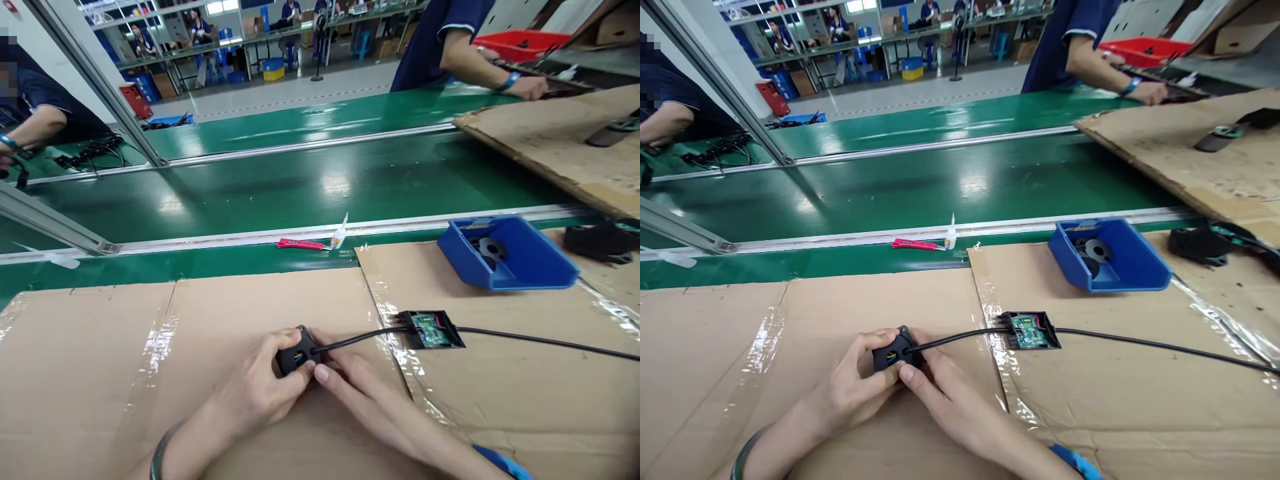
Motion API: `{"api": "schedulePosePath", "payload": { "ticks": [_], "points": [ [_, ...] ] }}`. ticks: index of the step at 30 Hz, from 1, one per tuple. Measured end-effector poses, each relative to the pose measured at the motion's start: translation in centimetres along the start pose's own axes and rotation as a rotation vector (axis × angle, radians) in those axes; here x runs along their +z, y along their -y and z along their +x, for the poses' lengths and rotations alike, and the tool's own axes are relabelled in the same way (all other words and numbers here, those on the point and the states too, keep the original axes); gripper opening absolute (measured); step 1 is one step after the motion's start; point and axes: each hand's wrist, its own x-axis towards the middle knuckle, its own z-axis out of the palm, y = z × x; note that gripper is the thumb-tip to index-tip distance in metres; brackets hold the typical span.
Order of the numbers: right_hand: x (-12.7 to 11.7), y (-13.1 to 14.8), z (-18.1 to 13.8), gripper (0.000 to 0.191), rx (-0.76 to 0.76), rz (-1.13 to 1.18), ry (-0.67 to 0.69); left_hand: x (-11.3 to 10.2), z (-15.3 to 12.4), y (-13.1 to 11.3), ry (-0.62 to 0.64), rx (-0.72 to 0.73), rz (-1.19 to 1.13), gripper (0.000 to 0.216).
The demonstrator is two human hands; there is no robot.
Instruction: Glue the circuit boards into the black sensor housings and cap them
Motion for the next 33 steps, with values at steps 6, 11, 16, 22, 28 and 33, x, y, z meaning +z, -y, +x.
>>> {"api": "schedulePosePath", "payload": {
  "ticks": [6, 11, 16, 22, 28, 33],
  "points": [
    [1.1, -0.8, 1.2, 0.079, 0.032, 0.454, 0.062, -0.8, 0.0, -1.0, -0.065, -0.171, -0.216, 0.051],
    [1.5, -1.1, 0.7, 0.073, 0.028, 0.488, 0.006, -2.6, 1.2, -1.3, 0.284, -0.687, -0.504, 0.060],
    [1.8, -1.1, 0.9, 0.068, 0.034, 0.530, -0.011, -2.6, 2.2, -1.8, 0.333, -0.700, -0.507, 0.046],
    [2.2, -0.9, 1.3, 0.068, 0.075, 0.603, -0.059, -1.0, 1.3, -2.1, 0.321, -0.762, -0.483, 0.049],
    [2.2, -1.2, 1.4, 0.070, 0.091, 0.585, -0.082, -0.8, 1.0, -2.2, 0.280, -0.769, -0.494, 0.045],
    [2.2, -1.2, 1.8, 0.069, 0.063, 0.558, -0.080, -0.8, 1.6, -2.4, 0.310, -0.808, -0.505, 0.045]
  ]
}}
